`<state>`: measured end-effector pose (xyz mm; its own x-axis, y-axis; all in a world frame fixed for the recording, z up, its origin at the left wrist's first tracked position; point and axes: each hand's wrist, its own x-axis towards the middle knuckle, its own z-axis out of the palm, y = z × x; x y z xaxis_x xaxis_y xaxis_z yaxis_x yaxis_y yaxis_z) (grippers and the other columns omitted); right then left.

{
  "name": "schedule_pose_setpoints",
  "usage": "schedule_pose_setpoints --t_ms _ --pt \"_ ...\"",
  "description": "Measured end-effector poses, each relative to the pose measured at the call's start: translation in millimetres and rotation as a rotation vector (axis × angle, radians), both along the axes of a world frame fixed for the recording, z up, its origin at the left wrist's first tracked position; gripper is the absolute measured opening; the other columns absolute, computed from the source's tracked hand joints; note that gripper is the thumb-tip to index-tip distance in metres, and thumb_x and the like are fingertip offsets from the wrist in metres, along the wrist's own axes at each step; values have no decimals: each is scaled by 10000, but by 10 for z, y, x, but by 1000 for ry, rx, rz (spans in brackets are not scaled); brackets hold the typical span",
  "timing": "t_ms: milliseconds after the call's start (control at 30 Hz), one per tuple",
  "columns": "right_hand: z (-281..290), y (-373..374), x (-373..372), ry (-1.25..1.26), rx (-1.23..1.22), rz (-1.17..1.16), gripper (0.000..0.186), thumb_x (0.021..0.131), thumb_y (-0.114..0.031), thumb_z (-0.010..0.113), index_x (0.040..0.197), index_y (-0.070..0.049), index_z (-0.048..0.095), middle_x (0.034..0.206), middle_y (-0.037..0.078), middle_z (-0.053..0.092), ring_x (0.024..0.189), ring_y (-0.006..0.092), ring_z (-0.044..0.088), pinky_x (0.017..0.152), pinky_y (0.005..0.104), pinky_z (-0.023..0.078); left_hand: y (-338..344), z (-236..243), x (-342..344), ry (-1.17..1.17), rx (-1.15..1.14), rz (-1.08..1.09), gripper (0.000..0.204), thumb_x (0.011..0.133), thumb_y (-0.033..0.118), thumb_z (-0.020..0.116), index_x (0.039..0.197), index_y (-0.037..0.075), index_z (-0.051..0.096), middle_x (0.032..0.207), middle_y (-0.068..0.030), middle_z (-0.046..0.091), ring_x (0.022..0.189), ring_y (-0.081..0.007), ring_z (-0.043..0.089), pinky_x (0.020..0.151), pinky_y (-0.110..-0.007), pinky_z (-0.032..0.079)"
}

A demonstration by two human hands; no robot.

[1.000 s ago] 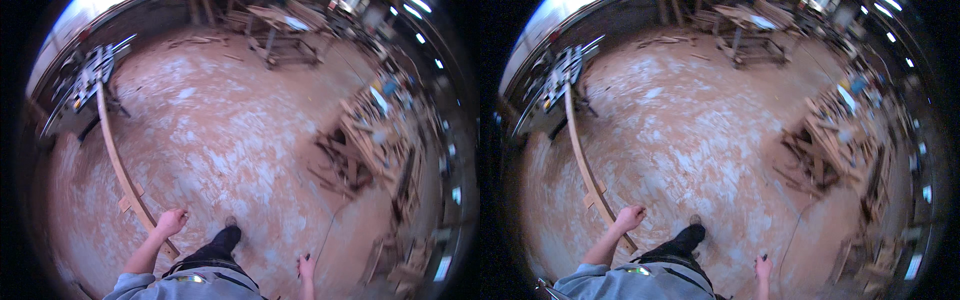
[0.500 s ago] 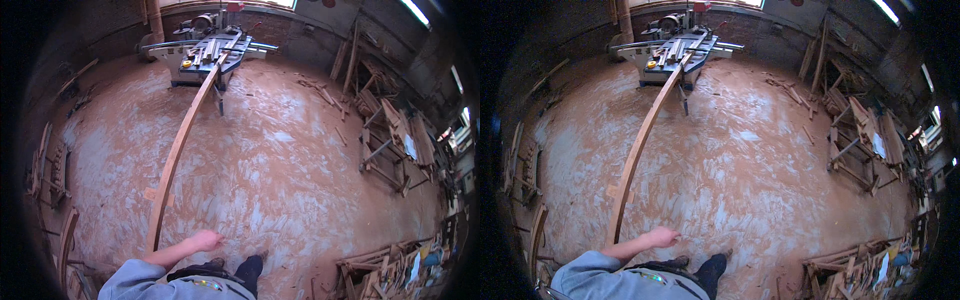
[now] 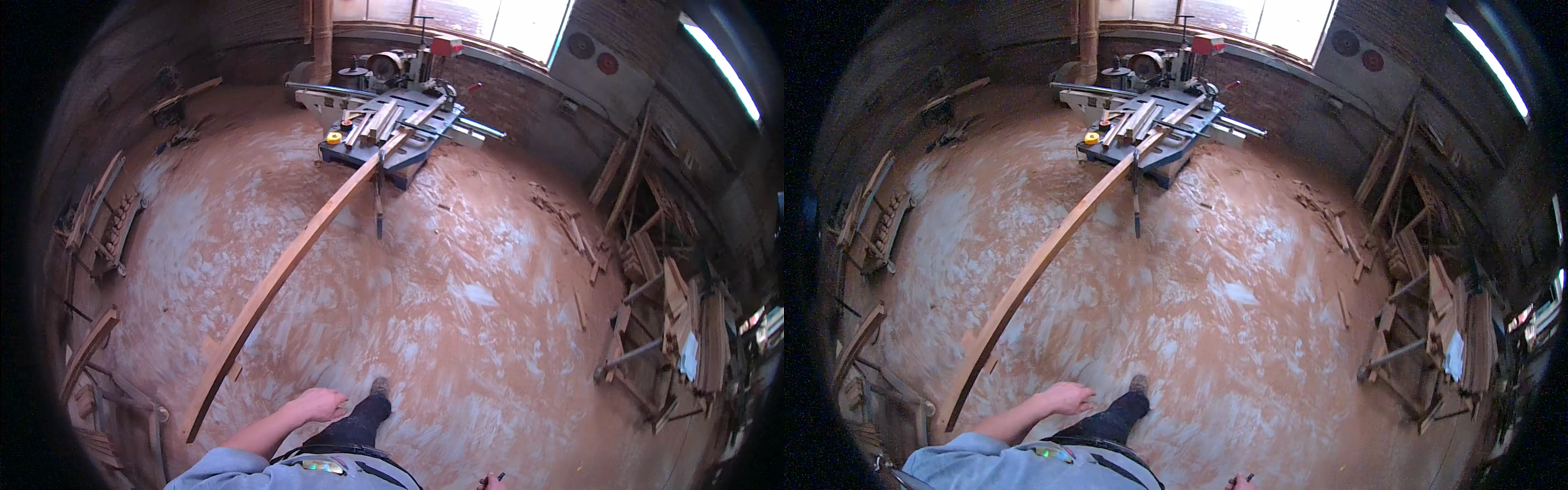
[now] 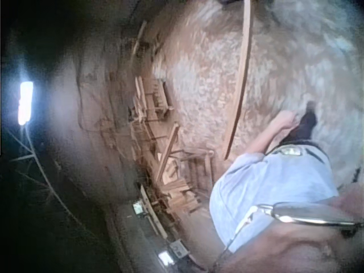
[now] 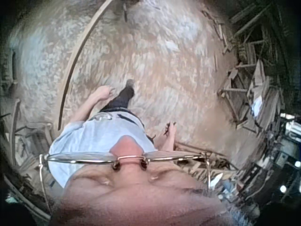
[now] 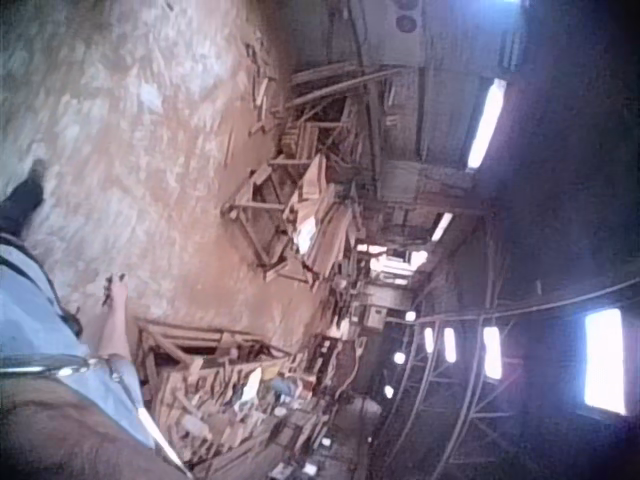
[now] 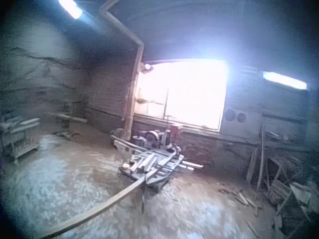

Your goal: The person writes on a sheet of paper, measures a long wooden plank with a tape measure, and marks the wood with a pen and a square. The person then uses a wrench and pliers to adjust components on a woodworking machine.

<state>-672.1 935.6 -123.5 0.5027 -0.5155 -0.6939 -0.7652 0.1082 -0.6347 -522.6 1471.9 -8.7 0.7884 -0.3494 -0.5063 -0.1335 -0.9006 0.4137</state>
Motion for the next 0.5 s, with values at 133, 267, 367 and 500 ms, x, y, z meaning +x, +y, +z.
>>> schedule_pose_setpoints --t_ms 133,267,367,500 --pt "-42 46 1090 57 14 87 315 942 -376 597 904 -66 645 623 42 545 501 158 502 429 316 404 106 -234 881 58 26 78 387 896 309 583 1206 85 642 1133 -208 685 1042 -390 661 883 -505 534" --pt "-209 184 1787 167 93 198 334 937 -390 592 898 -64 653 611 36 519 491 154 475 422 317 385 129 -92 1894 29 -38 169 404 893 322 594 1211 78 640 1122 -207 688 1051 -396 655 898 -497 533" --pt "-530 -2 2147 191 161 328 347 934 -400 588 894 -63 659 601 32 500 483 151 455 417 318 370 147 192 2761 -133 -132 257 405 898 321 594 1217 76 645 1093 -204 696 1053 -388 658 902 -490 533" --pt "-862 -147 2995 241 195 401 334 929 -384 588 892 -59 658 609 37 506 481 156 459 415 322 371 250 420 3887 -249 -246 494 386 913 302 594 1208 65 670 1122 -191 701 1065 -374 660 920 -472 531"
